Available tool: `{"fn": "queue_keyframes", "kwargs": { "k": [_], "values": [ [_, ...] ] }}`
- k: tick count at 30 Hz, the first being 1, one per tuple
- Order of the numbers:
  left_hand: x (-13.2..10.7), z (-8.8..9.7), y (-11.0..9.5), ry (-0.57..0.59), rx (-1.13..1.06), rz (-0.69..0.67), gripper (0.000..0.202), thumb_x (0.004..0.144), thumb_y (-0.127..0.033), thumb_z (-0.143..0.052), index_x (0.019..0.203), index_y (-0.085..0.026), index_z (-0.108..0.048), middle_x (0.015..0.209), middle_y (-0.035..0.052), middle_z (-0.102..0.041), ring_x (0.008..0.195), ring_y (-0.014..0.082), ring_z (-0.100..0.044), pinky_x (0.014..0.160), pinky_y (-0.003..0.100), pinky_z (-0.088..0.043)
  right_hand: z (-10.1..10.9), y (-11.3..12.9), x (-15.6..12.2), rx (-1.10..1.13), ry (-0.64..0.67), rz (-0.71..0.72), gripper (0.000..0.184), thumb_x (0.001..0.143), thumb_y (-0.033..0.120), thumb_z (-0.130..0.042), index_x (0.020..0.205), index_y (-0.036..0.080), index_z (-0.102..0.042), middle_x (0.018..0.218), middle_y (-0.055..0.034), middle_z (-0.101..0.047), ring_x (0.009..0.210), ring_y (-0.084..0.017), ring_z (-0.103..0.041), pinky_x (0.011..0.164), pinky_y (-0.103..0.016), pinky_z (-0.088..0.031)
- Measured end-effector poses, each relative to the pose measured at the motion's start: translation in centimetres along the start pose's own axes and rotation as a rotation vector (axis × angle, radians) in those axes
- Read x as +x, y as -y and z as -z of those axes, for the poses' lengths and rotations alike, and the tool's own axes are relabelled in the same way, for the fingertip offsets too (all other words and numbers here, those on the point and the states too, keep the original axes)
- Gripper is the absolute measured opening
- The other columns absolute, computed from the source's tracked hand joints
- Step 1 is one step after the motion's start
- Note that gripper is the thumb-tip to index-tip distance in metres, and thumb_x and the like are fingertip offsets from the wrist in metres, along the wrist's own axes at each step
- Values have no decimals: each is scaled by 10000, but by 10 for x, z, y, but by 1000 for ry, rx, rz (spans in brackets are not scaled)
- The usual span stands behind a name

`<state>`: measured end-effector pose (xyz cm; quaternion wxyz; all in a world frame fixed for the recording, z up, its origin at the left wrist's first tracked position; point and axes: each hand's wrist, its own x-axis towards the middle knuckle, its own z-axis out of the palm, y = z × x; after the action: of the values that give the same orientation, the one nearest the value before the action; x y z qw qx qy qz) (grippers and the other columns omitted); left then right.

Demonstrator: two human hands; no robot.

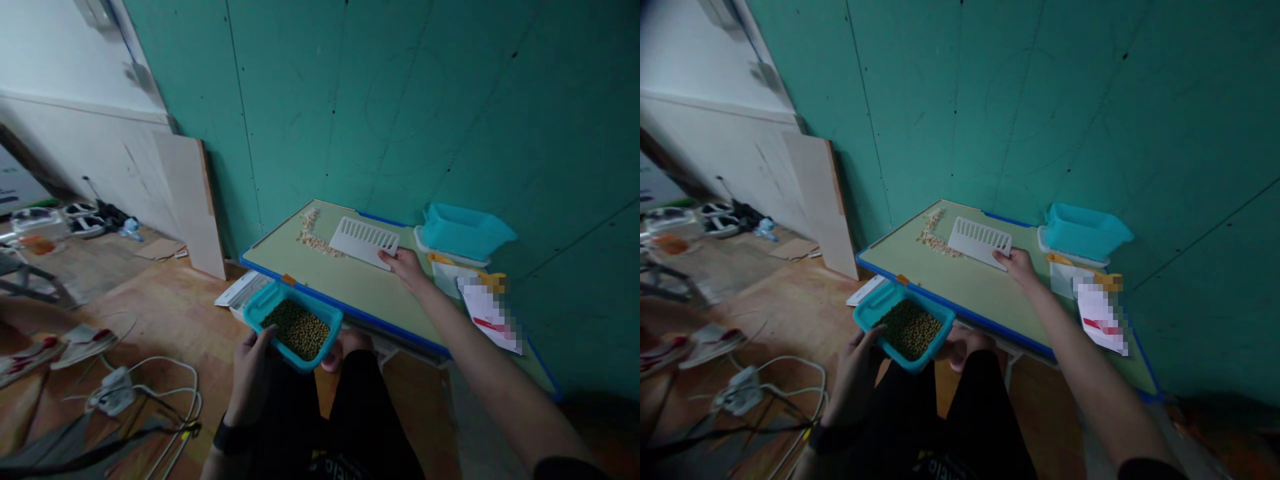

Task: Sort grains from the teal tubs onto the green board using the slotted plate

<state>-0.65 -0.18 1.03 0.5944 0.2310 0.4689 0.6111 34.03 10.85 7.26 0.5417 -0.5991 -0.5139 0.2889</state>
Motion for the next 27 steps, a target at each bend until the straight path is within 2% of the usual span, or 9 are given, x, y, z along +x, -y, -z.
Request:
{"fn": "queue_keyframes", "kwargs": {
  "k": [6, 12, 17, 23, 27],
  "values": [
    [-1, 0, 0, 8, 11, -1, 308, 580, -332, -880, 772, -134, -745, 582, -15, -642, 494, 115, -539, 474, 226, -430, -1, 0, -1, 2, 35, 4, 619, 518, 699, -802, 807, 154, -757, 806, -74, -747, 784, -249, -657, 650, -332, -486],
    [2, -2, 2, -5, -20, 23, 370, 530, -321, -900, 807, -129, -749, 684, 19, -714, 553, 138, -602, 502, 231, -468, -1, -3, 0, 9, 22, 3, 613, 528, 677, -809, 835, 148, -768, 860, -81, -768, 797, -239, -672, 694, -337, -506],
    [0, -5, -1, -16, -35, 24, 372, 510, -304, -903, 803, -131, -751, 682, 15, -717, 527, 126, -583, 477, 228, -453, -3, -3, -2, 22, 52, 8, 582, 552, 647, -813, 835, 141, -768, 870, -89, -767, 798, -228, -672, 690, -330, -510],
    [1, -2, 0, -6, -12, -1, 304, 549, -310, -887, 753, -142, -739, 544, -37, -616, 464, 105, -523, 447, 222, -420, -5, 2, -5, -8, 53, 21, 580, 548, 668, -802, 793, 144, -758, 805, -72, -753, 787, -230, -662, 678, -331, -508],
    [5, 1, 7, 4, -18, -3, 319, 591, -317, -876, 830, -141, -757, 588, -27, -651, 476, 109, -535, 461, 227, -439, -8, 8, -8, -13, 64, 21, 592, 526, 683, -806, 775, 148, -752, 778, -58, -741, 781, -224, -651, 669, -320, -497]
  ]
}}
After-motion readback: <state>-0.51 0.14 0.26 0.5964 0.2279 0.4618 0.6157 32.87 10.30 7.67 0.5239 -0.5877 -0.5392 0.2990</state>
